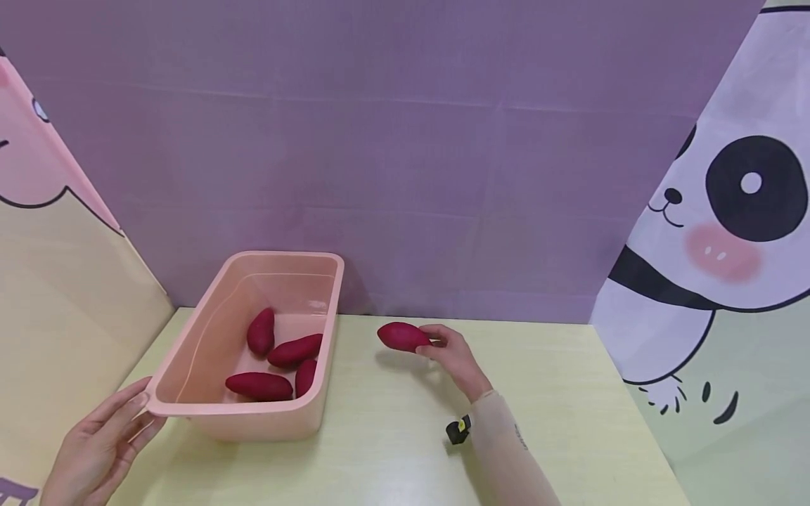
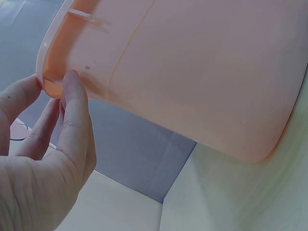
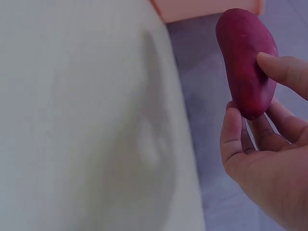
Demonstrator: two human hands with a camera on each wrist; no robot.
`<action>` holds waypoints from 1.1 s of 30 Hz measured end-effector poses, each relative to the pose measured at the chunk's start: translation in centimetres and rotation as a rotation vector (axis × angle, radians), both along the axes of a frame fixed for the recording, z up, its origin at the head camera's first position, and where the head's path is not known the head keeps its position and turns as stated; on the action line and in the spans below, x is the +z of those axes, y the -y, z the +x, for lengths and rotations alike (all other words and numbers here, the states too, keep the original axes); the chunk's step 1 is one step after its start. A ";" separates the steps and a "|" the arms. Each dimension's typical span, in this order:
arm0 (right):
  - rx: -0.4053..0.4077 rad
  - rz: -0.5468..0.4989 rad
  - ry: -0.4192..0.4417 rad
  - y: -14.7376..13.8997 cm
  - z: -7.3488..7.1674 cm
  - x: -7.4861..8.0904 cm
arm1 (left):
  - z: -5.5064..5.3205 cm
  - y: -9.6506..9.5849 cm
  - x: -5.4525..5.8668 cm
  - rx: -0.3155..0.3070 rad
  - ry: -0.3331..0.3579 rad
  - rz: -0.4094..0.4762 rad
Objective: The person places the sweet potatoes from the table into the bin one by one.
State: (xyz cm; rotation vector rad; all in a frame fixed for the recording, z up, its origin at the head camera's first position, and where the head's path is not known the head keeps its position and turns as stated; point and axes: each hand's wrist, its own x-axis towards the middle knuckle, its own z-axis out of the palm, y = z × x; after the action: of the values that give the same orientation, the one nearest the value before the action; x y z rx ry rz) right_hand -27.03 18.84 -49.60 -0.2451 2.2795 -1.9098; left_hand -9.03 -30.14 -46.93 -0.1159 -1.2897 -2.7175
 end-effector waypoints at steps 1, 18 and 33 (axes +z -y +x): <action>0.007 0.004 -0.007 0.1 0.0 0.3 | 0.0 0.0 0.0 -0.001 -0.003 -0.001; 0.099 0.045 -0.103 3.9 0.0 7.7 | 0.1 0.0 -0.2 0.007 0.021 0.009; 0.219 0.082 -0.239 11.3 -1.6 13.9 | 0.0 0.0 -0.1 0.006 0.038 0.011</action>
State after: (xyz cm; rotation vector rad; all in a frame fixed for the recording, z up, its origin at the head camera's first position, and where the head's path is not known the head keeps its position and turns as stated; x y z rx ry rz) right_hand -28.65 7.55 -35.69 -0.7157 2.3528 -1.7548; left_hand -9.07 -30.14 -46.99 -0.0602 -1.2828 -2.7342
